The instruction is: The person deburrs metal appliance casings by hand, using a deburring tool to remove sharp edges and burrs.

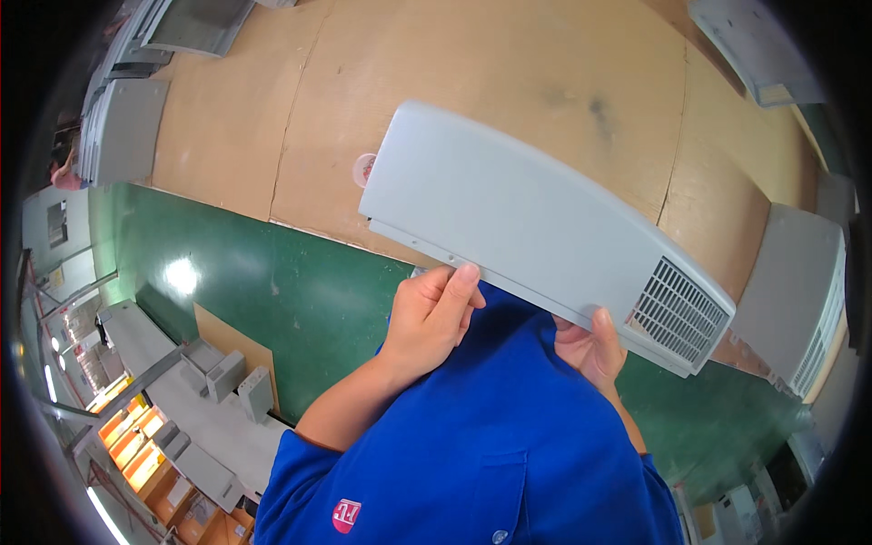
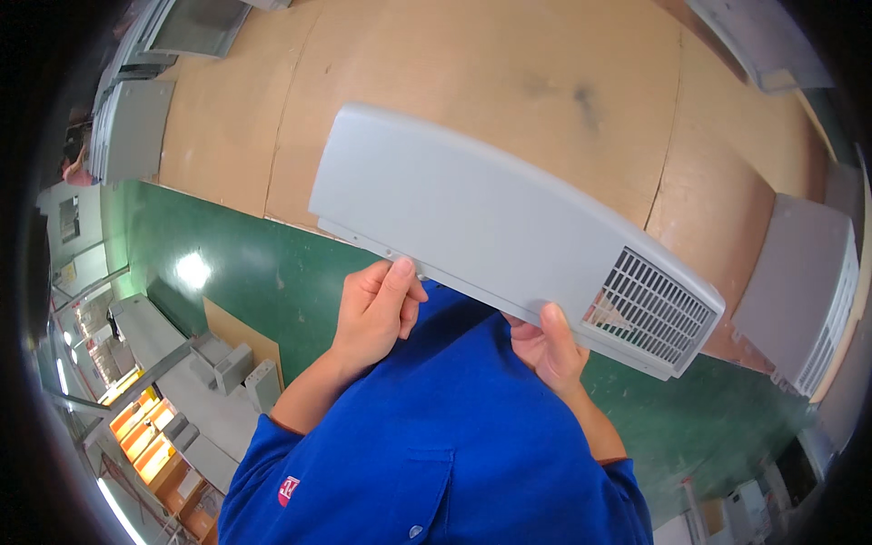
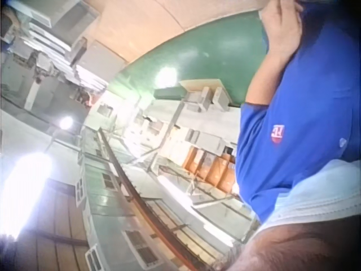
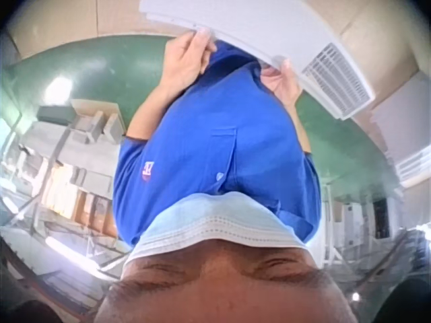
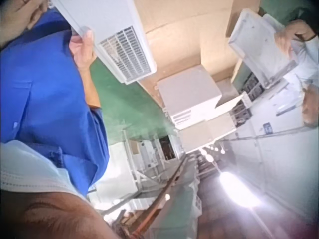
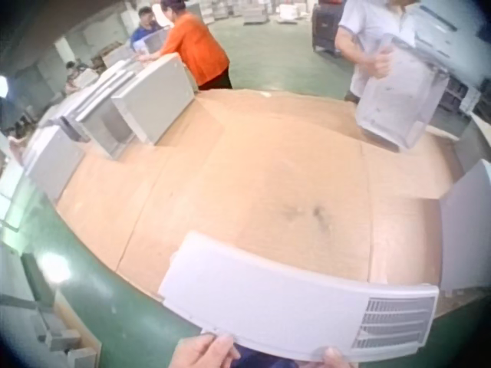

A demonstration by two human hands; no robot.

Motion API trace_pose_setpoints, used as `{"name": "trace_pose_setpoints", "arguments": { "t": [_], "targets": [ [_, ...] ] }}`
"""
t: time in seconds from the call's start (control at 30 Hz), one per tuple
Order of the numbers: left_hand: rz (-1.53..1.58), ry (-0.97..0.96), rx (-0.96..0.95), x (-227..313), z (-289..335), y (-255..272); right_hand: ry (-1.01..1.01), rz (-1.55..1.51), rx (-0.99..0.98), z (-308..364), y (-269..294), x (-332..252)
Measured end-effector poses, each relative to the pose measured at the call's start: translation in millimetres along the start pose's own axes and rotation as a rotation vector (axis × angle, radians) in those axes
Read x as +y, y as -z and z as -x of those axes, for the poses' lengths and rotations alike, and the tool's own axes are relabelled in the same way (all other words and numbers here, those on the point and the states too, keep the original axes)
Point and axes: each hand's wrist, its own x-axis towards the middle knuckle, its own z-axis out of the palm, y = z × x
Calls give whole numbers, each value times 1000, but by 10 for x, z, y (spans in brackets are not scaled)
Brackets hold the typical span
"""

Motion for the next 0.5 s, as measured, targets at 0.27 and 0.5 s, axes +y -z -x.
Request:
{"name": "trace_pose_setpoints", "arguments": {
  "t": [0.27,0.5],
  "targets": [
    [186,-366,-44,-364,-182,51,8,-7,57,5,9,7],
    [32,-689,170,-106,-230,755,11,2,46,28,84,6]
  ]
}}
